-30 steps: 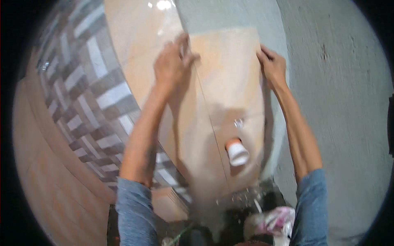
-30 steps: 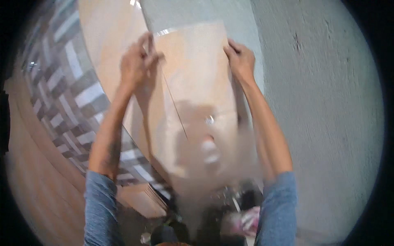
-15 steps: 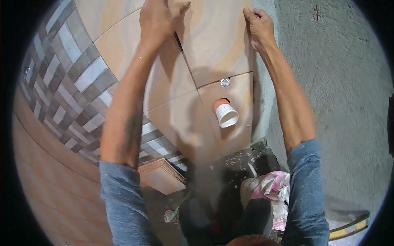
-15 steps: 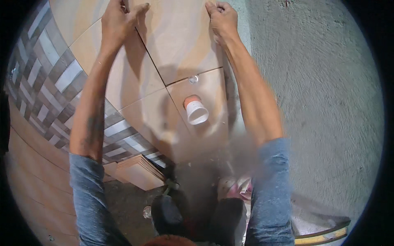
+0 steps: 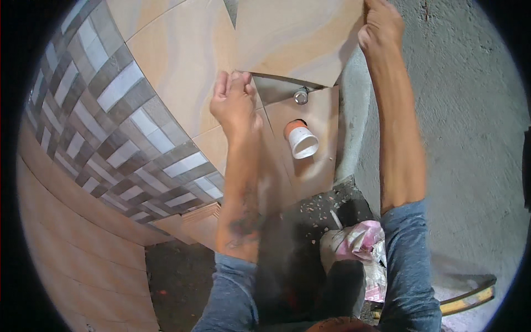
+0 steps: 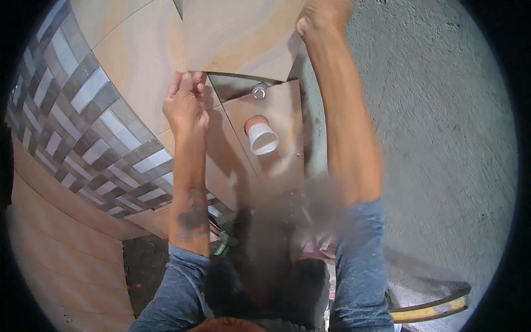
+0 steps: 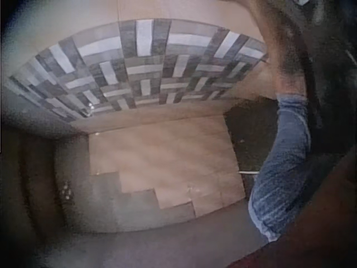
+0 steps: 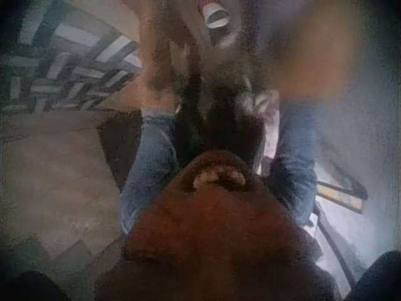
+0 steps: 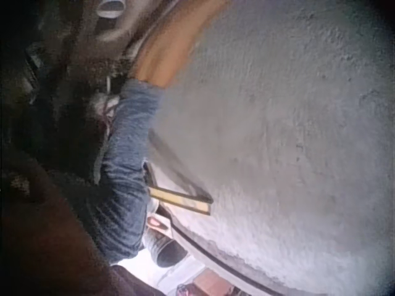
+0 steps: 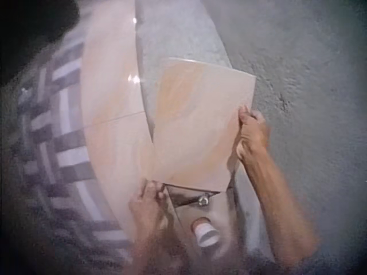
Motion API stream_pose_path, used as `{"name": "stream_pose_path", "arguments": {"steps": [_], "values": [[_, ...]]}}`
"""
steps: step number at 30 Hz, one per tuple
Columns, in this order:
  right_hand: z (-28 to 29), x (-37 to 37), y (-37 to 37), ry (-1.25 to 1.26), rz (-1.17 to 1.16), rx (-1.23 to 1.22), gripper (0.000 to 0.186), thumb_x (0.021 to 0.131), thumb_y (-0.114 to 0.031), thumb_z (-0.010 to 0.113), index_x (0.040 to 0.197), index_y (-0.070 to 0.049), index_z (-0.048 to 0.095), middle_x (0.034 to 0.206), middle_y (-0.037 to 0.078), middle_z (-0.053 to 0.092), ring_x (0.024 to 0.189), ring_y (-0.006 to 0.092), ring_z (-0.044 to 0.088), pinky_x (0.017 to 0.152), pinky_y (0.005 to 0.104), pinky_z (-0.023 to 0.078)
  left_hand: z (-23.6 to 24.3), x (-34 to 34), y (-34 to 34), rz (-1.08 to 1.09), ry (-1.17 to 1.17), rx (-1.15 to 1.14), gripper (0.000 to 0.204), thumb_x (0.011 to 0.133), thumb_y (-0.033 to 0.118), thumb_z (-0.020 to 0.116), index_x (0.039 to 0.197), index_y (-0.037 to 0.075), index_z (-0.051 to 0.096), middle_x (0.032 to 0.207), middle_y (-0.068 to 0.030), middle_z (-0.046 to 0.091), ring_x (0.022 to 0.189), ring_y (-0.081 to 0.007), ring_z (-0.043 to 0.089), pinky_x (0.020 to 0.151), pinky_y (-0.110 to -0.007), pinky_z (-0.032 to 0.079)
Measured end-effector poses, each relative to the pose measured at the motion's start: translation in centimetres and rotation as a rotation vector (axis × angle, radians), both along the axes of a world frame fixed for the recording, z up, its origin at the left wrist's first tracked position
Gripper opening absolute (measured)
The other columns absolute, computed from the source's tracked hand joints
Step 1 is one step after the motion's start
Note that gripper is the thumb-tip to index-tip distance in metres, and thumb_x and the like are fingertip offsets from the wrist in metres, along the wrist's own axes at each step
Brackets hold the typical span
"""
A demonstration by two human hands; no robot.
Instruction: The person aligns and fits wall tiles onto the wall around a pipe opening by hand, adjusting their positions and inserting tile spacers into the seams.
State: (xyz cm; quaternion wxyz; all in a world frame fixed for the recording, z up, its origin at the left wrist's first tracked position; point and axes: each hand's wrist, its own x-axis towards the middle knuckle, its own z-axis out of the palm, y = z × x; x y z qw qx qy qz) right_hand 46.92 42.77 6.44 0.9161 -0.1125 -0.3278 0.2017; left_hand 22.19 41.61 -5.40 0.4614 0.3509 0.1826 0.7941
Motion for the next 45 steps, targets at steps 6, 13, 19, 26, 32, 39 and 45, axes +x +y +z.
{"name": "stream_pose_path", "arguments": {"steps": [6,13,19,26,32,39,45], "values": [[-1.7,-1.2,-1.4,0.087,0.085,0.036,0.022,0.1,-0.012,0.067,0.111,0.006,0.059,0.104,0.014,0.068,0.095,0.0206,0.065,0.086,0.0331,0.054,-1.8,3.8,-1.5,0.011,0.26,-0.131,0.053,0.097,0.006,0.058,0.147,-0.008,0.046,0.1,-0.0108,0.069,0.092,-0.0177,0.064,0.076,-0.031,0.051],[-1.0,0.1,-2.2,0.11,-0.009,0.104,0.024,0.1,-0.012,0.068,0.113,0.007,0.061,0.104,0.012,0.069,0.094,0.019,0.066,0.085,0.0306,0.055,-6.6,3.6,-4.1,0.485,1.218,0.236,0.048,0.093,0.017,0.066,0.133,-0.006,0.056,0.107,-0.024,0.069,0.101,-0.0378,0.068,0.088,-0.046,0.053],[-1.5,4.1,-4.0,0.126,-0.024,0.11,0.027,0.101,-0.008,0.065,0.12,0.011,0.061,0.115,0.015,0.069,0.103,0.0204,0.067,0.091,0.0271,0.055,-7.6,1.1,-1.9,0.593,1.607,-0.097,0.06,0.088,0.013,0.067,0.142,-0.003,0.046,0.098,-0.0245,0.07,0.093,-0.0438,0.07,0.081,-0.052,0.055],[-1.3,5.3,-5.0,0.132,0.0,0.097,0.03,0.1,-0.009,0.066,0.123,0.01,0.06,0.12,0.015,0.068,0.107,0.0211,0.067,0.094,0.0274,0.056,-5.9,4.1,-3.9,0.246,1.794,-0.076,0.051,0.092,0.025,0.06,0.135,-0.002,0.051,0.106,-0.0252,0.071,0.097,-0.0413,0.07,0.085,-0.054,0.055],[-2.2,6.3,-4.5,0.103,-0.044,0.104,0.03,0.099,-0.007,0.068,0.123,0.01,0.061,0.118,0.014,0.068,0.107,0.0192,0.068,0.091,0.0251,0.056,-7.7,6.5,-0.9,0.584,1.439,0.339,0.042,0.09,0.02,0.061,0.129,0.002,0.058,0.129,-0.0199,0.063,0.126,-0.0371,0.055,0.104,-0.055,0.041],[-2.5,6.4,-4.1,0.213,-0.001,0.094,0.03,0.098,-0.007,0.069,0.123,0.01,0.062,0.119,0.015,0.068,0.107,0.0189,0.067,0.088,0.0265,0.056,-8.7,2.9,-1.0,1.014,1.687,0.231,0.037,0.088,0.02,0.065,0.118,0.0,0.063,0.124,-0.0152,0.06,0.123,-0.0328,0.052,0.098,-0.05,0.038],[-2.7,6.1,-4.2,0.152,-0.065,-0.015,0.028,0.099,-0.012,0.069,0.119,0.007,0.064,0.107,0.011,0.071,0.093,0.0161,0.069,0.072,0.0211,0.055,-8.3,5.9,-1.8,1.013,1.868,0.171,0.039,0.087,0.018,0.062,0.121,0.0,0.062,0.12,-0.0186,0.062,0.123,-0.0355,0.053,0.1,-0.051,0.039]]}}
